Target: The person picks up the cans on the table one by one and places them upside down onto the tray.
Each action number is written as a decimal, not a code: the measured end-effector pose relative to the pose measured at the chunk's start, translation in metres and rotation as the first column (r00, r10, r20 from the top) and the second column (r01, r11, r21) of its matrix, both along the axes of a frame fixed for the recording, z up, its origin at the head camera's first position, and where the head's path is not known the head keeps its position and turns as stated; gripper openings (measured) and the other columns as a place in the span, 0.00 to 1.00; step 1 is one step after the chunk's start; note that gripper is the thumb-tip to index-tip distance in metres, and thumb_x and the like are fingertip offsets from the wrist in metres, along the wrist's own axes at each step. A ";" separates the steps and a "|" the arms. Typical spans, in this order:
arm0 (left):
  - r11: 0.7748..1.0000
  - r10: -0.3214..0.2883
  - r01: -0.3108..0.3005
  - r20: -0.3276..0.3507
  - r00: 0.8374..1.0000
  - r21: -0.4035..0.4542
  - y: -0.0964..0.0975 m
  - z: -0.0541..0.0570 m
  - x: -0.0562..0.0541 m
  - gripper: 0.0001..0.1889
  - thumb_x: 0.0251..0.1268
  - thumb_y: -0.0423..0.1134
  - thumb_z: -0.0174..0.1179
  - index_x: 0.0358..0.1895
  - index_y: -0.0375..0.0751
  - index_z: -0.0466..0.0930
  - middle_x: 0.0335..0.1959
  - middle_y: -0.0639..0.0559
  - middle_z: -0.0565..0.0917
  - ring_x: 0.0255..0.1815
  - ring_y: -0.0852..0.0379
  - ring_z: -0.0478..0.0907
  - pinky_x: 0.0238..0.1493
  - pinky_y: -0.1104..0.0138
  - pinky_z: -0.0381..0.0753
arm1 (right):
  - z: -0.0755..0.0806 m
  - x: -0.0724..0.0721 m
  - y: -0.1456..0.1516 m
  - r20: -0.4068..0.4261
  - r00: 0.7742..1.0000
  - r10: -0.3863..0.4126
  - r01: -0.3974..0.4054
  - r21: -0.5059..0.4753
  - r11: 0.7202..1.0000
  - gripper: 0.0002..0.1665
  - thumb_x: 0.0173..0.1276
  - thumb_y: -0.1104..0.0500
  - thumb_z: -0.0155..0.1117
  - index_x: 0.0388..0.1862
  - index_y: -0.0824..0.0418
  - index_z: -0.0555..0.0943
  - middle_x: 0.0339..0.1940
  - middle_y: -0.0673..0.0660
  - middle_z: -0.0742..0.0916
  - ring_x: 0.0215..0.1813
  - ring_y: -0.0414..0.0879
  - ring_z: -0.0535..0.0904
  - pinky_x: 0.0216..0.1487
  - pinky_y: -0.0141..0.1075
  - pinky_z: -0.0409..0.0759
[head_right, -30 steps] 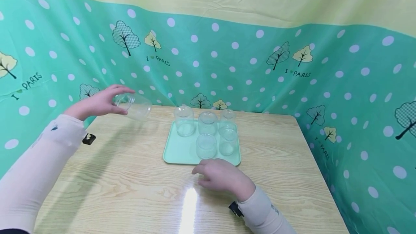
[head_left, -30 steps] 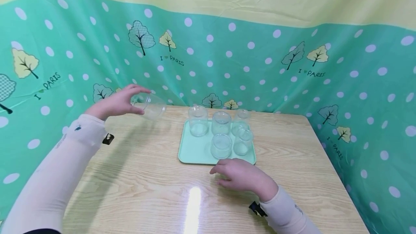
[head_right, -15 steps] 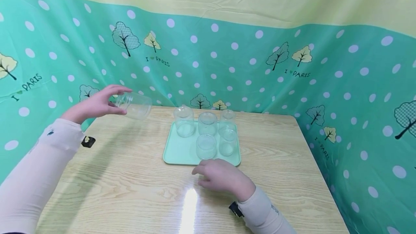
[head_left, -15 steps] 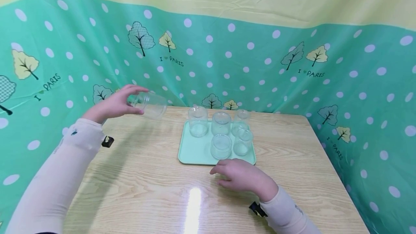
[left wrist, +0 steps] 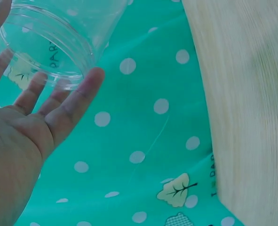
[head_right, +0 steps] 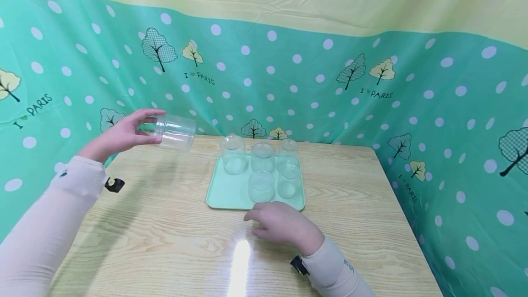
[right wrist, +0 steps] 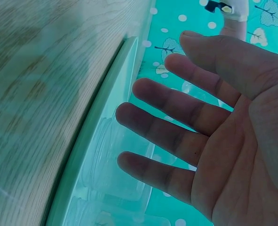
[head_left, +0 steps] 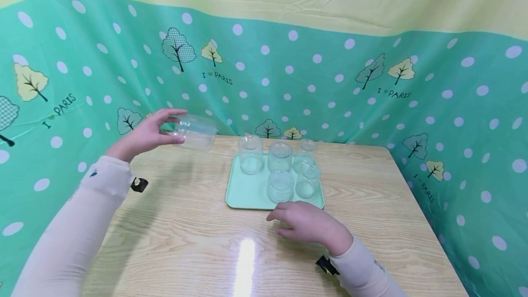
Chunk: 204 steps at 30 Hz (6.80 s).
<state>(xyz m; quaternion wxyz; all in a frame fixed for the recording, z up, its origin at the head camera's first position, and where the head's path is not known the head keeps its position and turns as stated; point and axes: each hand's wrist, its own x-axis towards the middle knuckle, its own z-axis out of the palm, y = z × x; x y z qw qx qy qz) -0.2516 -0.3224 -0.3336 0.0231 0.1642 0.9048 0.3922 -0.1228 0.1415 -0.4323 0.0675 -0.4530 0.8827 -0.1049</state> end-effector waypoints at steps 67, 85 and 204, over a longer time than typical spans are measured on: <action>0.724 -0.213 0.284 -0.187 0.959 0.629 0.060 -0.060 0.045 0.45 0.57 0.13 0.64 0.78 0.36 0.58 0.73 0.30 0.62 0.69 0.42 0.68 0.52 0.64 0.87 | 0.014 -0.006 0.015 -0.205 0.977 -0.060 0.020 -0.192 0.981 0.17 0.70 0.50 0.71 0.56 0.51 0.85 0.50 0.44 0.87 0.48 0.37 0.84 0.49 0.34 0.85; 0.678 -0.262 0.314 -0.181 0.948 0.664 0.078 -0.064 0.060 0.45 0.57 0.13 0.64 0.79 0.35 0.56 0.74 0.26 0.58 0.67 0.50 0.75 0.54 0.55 0.87 | 0.021 -0.007 0.016 -0.216 0.971 -0.102 0.054 -0.219 0.974 0.18 0.70 0.50 0.72 0.57 0.50 0.84 0.52 0.44 0.86 0.52 0.39 0.84 0.53 0.37 0.85; 0.653 -0.396 0.511 -0.324 0.859 0.559 0.178 -0.084 0.103 0.45 0.46 0.18 0.76 0.72 0.31 0.66 0.78 0.36 0.58 0.77 0.42 0.62 0.60 0.43 0.81 | 0.036 -0.003 0.010 0.108 0.990 0.096 0.031 -0.808 0.589 0.62 0.48 0.74 0.82 0.79 0.68 0.58 0.80 0.74 0.56 0.82 0.49 0.56 0.67 0.49 0.79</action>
